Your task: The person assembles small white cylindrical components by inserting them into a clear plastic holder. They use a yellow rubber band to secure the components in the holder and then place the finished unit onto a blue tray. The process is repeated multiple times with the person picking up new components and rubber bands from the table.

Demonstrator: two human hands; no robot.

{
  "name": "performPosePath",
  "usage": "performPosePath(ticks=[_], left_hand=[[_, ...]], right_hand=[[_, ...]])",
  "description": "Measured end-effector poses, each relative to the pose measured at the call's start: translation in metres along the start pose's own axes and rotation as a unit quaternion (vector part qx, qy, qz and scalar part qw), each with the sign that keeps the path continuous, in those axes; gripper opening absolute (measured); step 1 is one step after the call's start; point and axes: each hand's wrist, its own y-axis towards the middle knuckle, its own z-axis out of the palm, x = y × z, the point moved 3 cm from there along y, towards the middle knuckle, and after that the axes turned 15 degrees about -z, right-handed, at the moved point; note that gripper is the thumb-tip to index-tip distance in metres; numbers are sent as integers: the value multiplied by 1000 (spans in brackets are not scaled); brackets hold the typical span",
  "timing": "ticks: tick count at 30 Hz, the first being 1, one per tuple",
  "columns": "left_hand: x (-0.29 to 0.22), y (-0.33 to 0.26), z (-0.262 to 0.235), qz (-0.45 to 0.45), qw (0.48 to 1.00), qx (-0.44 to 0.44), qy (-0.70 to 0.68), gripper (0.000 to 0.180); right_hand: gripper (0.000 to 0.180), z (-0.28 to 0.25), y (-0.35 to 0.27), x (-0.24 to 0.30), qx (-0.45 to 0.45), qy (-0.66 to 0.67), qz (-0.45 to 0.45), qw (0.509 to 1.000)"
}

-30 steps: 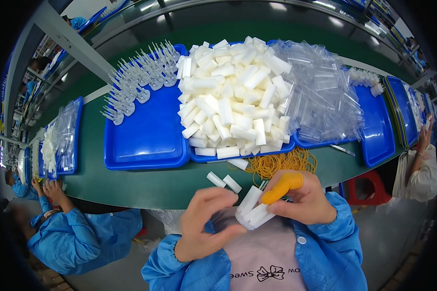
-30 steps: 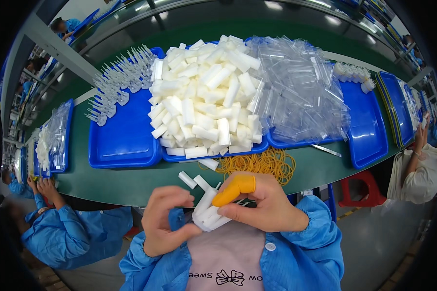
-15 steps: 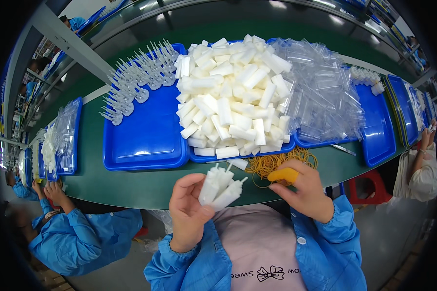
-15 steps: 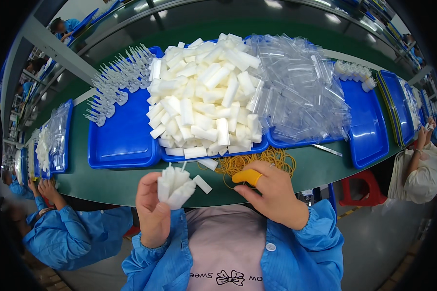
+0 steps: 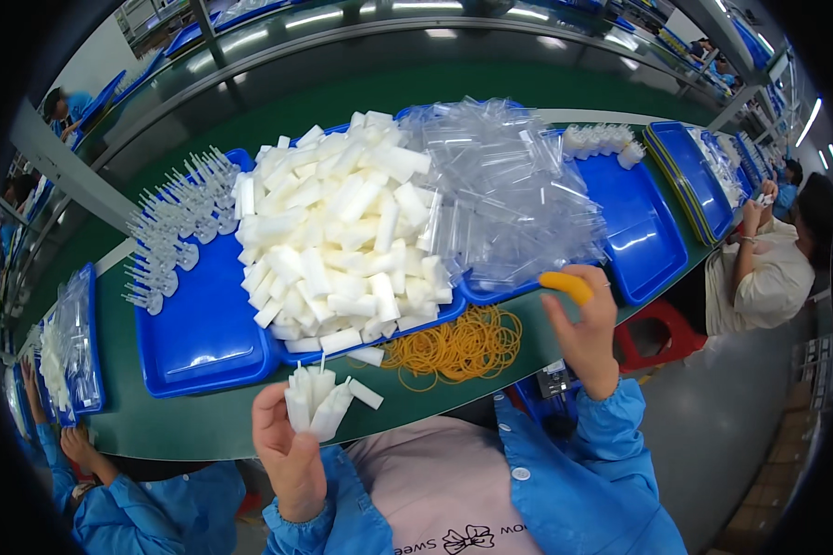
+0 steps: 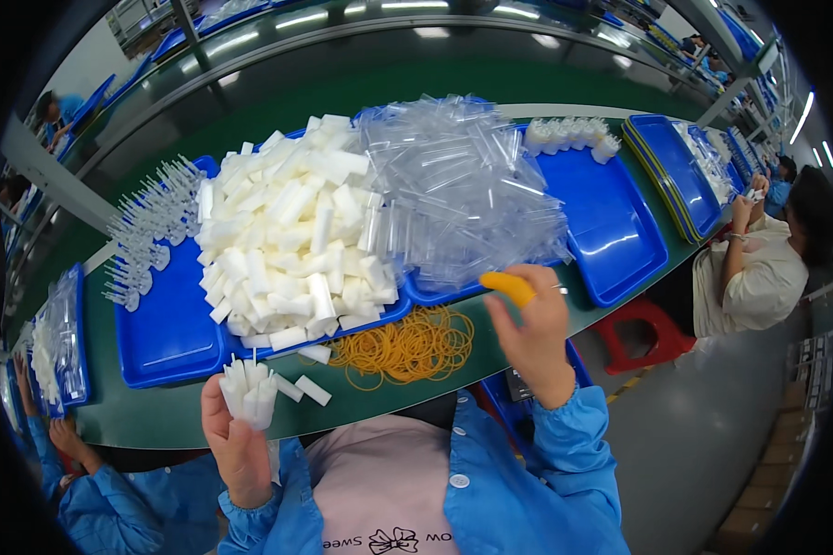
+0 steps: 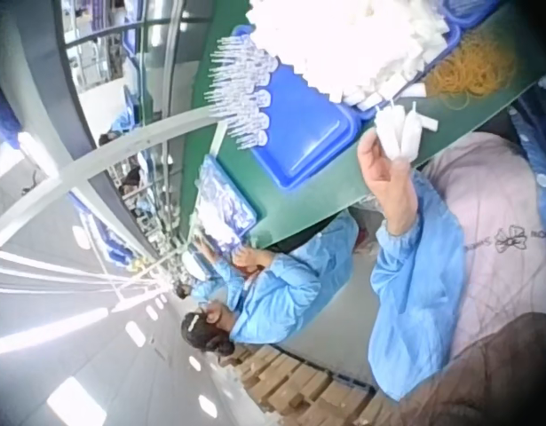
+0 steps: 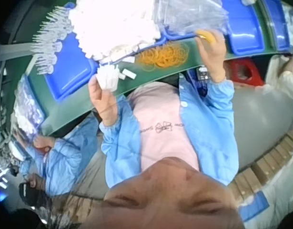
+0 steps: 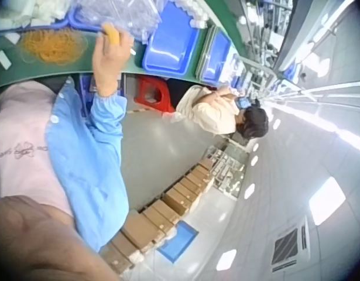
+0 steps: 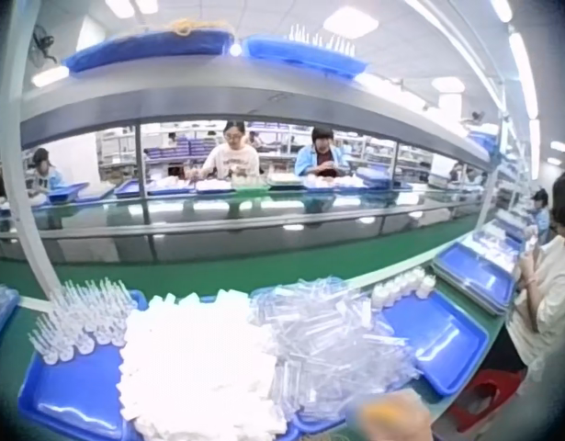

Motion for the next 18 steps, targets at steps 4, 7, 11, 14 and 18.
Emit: performPosePath(ticks=[4,7,11,14,18], left_hand=[[-1,-1,4,0,1000,8,7,66],[-4,-3,4,5,1000,7,8,65],[-1,-2,2,6,1000,14,0,63],[2,-1,6,-28,999,14,-19,60],[11,-3,16,-61,998,33,1,59]], right_hand=[[29,15,8,2,63,-54,-33,996],[30,22,8,-3,82,-75,-36,993],[29,20,10,-6,25,-31,-40,998],[30,14,4,-8,-41,112,57,991],[28,14,5,14,-156,447,227,851]])
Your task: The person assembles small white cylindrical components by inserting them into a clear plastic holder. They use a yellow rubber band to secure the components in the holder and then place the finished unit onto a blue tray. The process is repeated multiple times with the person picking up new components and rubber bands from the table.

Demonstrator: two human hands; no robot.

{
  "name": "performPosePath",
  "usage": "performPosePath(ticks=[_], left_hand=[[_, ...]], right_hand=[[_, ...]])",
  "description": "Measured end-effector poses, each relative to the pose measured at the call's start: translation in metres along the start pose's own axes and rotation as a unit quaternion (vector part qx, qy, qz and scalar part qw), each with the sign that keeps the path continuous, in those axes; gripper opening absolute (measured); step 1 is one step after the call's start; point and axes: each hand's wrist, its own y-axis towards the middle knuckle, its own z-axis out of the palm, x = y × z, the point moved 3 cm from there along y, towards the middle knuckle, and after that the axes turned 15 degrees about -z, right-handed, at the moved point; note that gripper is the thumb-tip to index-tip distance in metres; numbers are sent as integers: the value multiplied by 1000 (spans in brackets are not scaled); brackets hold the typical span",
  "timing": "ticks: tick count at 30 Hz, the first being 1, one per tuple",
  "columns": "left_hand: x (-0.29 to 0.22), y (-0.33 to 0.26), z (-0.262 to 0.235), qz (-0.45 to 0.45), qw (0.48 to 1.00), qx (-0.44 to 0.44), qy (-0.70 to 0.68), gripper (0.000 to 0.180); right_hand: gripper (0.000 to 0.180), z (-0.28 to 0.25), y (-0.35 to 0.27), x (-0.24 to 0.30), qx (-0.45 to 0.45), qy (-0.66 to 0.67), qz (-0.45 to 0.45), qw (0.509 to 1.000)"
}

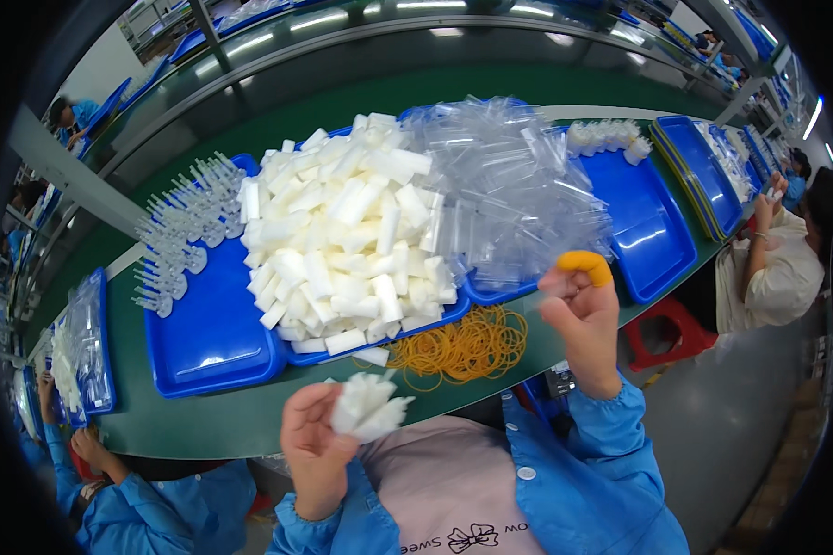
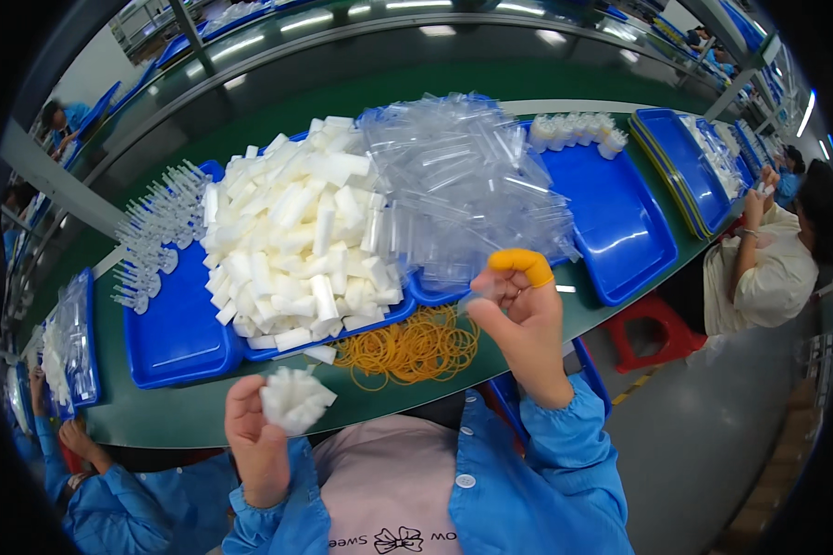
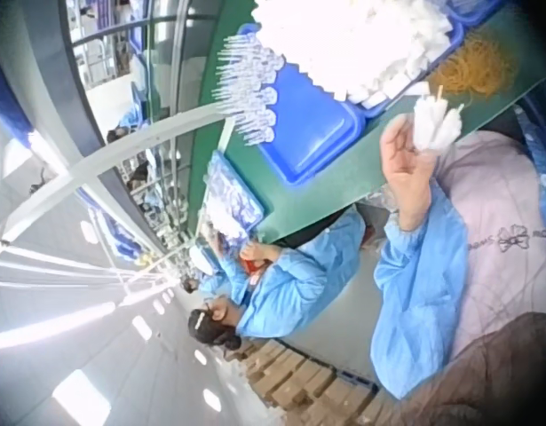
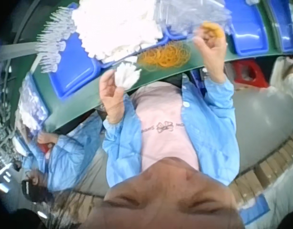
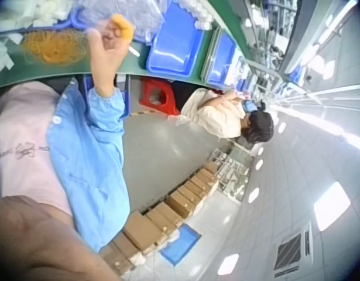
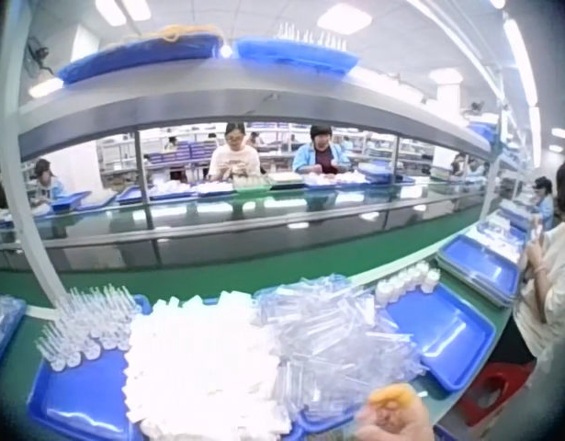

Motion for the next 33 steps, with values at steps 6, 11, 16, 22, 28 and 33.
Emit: performPosePath(ticks=[6,11,16,22,28,33], left_hand=[[0,3,32,87,985,87,125,52],[-2,-1,35,153,958,71,232,45],[-4,1,41,193,949,78,236,44],[-6,0,36,194,952,64,229,44],[-4,-1,35,176,955,63,230,43],[-5,-5,37,192,950,75,235,42]], right_hand=[[37,34,-23,26,79,64,-62,993],[47,64,-34,31,23,152,-56,987],[47,75,-40,30,37,140,-74,987],[46,79,-42,28,54,143,-56,987],[43,77,-43,29,73,51,-110,990],[41,82,-44,32,60,81,-78,992]])
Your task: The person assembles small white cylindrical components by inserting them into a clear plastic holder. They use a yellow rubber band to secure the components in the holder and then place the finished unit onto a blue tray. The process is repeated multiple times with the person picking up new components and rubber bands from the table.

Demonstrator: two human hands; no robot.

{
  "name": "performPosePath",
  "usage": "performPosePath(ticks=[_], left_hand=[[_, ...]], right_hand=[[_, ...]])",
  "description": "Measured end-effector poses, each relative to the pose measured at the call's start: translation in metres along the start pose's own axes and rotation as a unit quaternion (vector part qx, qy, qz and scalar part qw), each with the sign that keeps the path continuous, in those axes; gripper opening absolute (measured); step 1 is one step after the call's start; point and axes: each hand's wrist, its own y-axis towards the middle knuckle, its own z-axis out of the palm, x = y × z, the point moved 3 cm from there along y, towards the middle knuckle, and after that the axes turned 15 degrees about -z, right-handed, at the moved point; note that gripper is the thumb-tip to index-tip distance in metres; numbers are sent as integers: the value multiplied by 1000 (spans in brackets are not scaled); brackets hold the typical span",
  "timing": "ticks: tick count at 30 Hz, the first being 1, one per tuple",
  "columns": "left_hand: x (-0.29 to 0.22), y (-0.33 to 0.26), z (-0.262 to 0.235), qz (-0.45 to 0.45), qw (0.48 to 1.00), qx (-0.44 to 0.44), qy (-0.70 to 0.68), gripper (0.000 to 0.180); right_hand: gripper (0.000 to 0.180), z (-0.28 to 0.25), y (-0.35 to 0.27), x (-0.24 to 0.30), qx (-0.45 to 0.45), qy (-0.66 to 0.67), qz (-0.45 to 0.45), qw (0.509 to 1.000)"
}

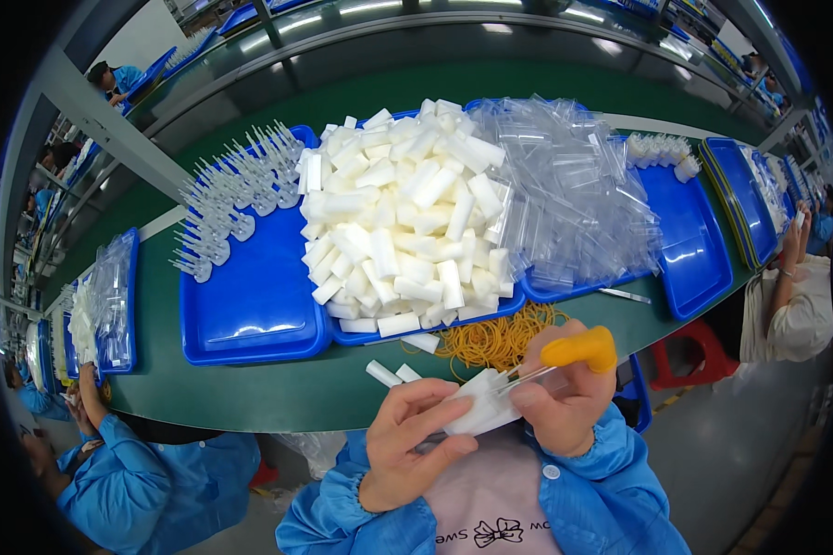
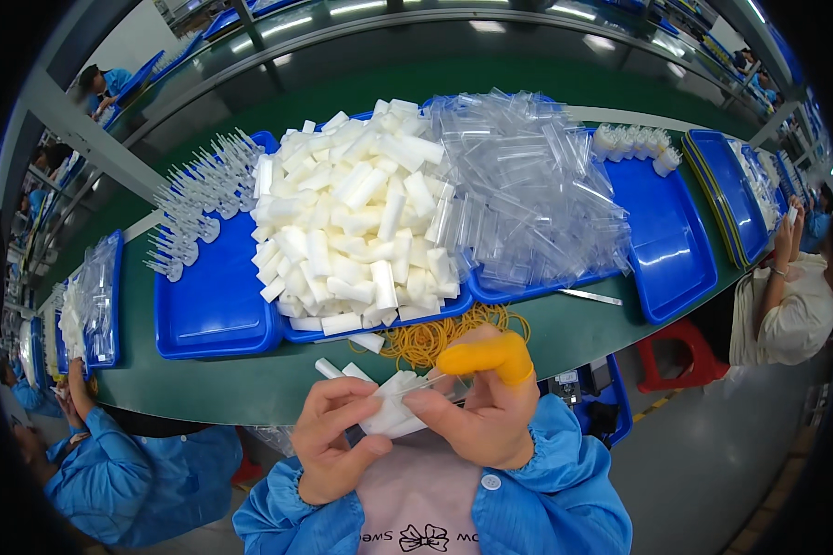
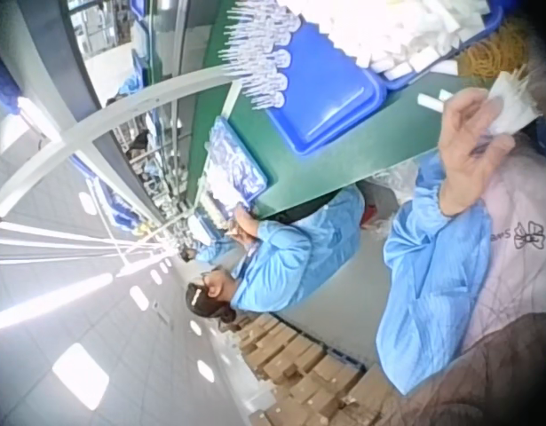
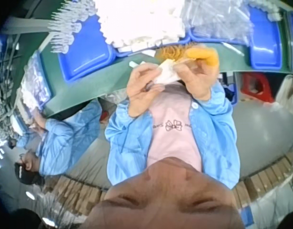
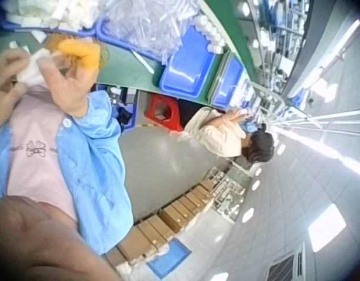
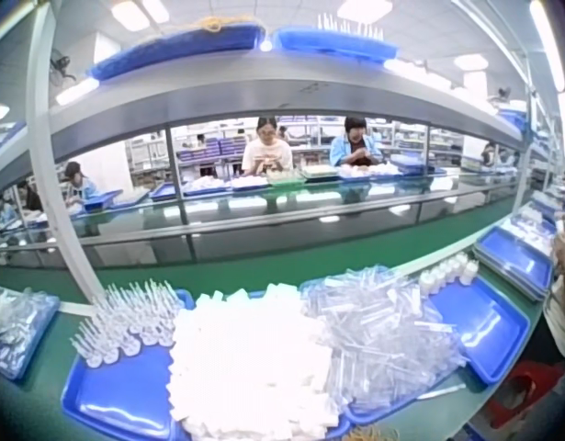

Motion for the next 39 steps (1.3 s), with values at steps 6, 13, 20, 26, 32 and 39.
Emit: performPosePath(ticks=[6,13,20,26,32,39], left_hand=[[1,-1,-2,33,999,-4,32,43],[19,11,-11,-100,979,-70,-163,48],[31,8,-7,-74,986,-73,-129,47],[22,10,-11,-97,951,-12,-295,48],[20,6,-16,-146,954,27,-261,51],[20,-6,-17,-102,983,-16,-153,47]], right_hand=[[35,5,-4,-6,13,28,29,999],[22,-13,17,0,214,-175,-90,957],[22,-14,-8,-17,-26,98,134,986],[23,-19,-5,-10,48,106,110,987],[20,-30,6,2,155,-122,-38,980],[19,-24,-15,0,124,-68,13,990]])
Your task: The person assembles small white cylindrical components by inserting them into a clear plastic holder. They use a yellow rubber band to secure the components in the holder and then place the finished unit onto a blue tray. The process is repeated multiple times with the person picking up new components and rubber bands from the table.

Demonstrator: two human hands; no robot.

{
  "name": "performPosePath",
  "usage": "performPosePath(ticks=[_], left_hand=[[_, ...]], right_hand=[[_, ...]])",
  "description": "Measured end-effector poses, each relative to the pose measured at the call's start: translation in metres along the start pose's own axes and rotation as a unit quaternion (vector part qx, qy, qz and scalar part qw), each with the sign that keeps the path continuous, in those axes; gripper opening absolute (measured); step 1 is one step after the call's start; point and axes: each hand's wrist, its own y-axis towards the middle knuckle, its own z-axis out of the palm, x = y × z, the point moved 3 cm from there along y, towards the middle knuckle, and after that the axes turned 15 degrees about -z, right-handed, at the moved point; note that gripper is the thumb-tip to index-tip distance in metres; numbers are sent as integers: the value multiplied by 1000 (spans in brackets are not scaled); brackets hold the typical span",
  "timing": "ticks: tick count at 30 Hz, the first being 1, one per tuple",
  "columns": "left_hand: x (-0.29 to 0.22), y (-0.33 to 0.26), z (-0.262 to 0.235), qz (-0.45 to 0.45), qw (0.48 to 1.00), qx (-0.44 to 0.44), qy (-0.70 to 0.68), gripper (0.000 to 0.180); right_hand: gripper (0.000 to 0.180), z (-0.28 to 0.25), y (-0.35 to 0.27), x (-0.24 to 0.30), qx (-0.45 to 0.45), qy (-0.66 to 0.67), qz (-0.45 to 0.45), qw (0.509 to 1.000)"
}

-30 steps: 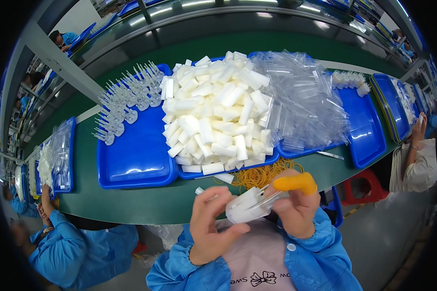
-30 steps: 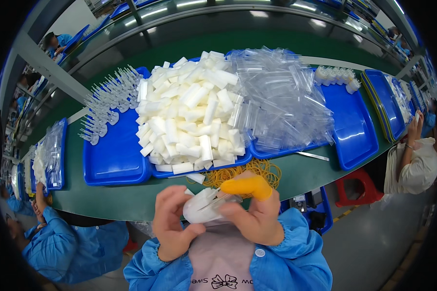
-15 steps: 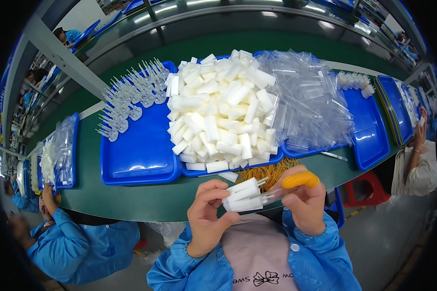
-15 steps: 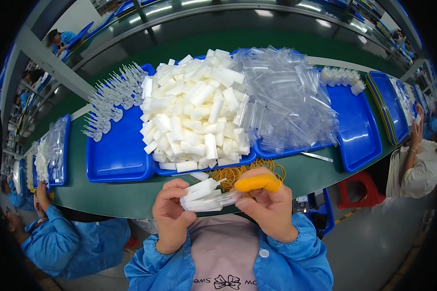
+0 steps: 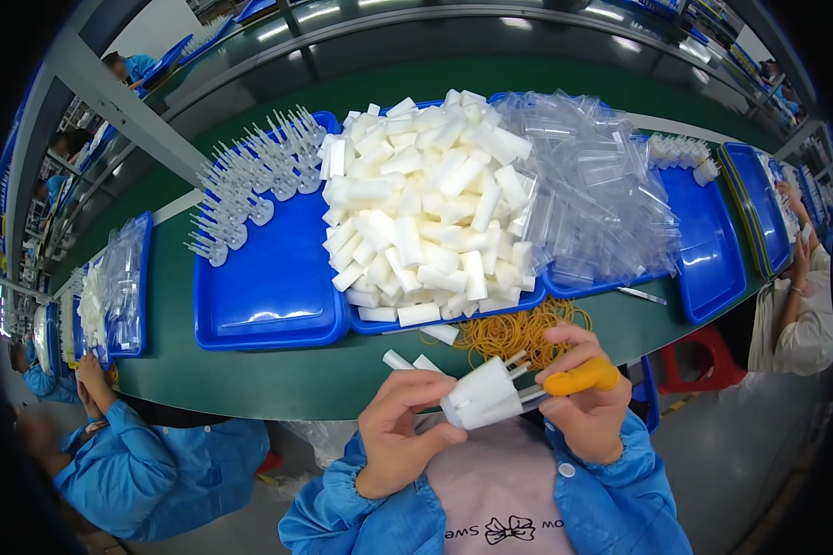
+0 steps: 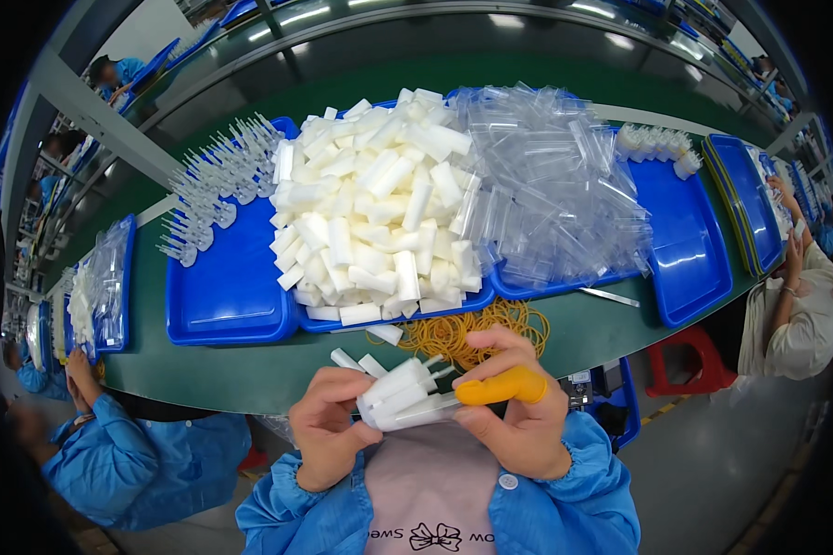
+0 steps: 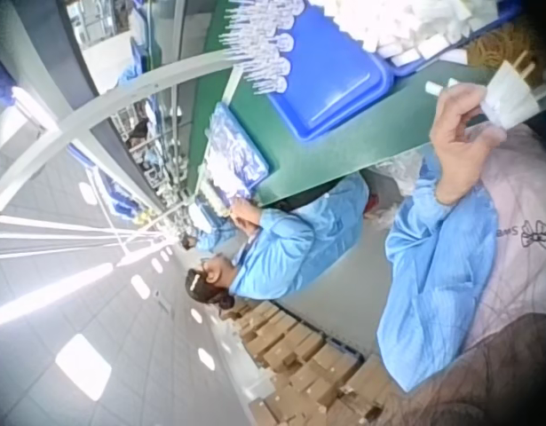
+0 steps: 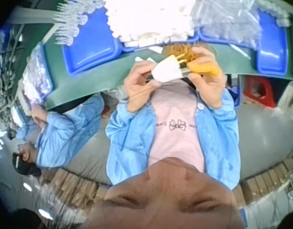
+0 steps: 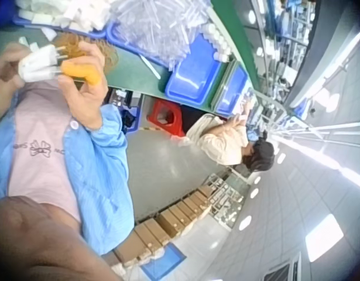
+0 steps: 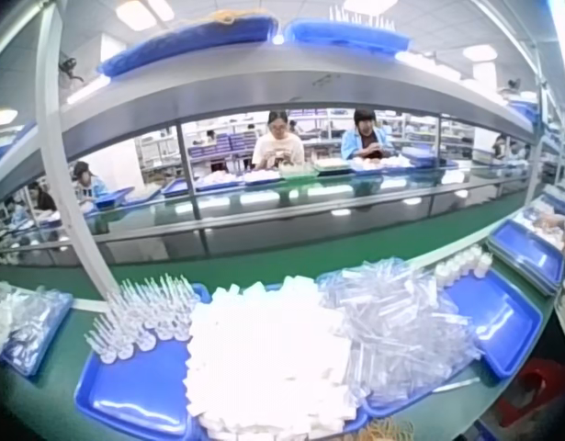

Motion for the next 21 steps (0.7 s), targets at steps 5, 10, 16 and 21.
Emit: performPosePath(ticks=[5,10,16,21], left_hand=[[5,-8,3,2,998,30,-48,46],[4,-6,6,-22,998,33,-46,46],[6,9,4,-56,992,25,-112,45],[11,10,-2,-83,987,22,-138,44]], right_hand=[[20,9,-7,4,13,8,20,1000],[22,12,-8,5,1,-1,24,1000],[28,6,17,4,81,-16,-4,997],[34,-48,42,-23,-8,-330,-71,941]])
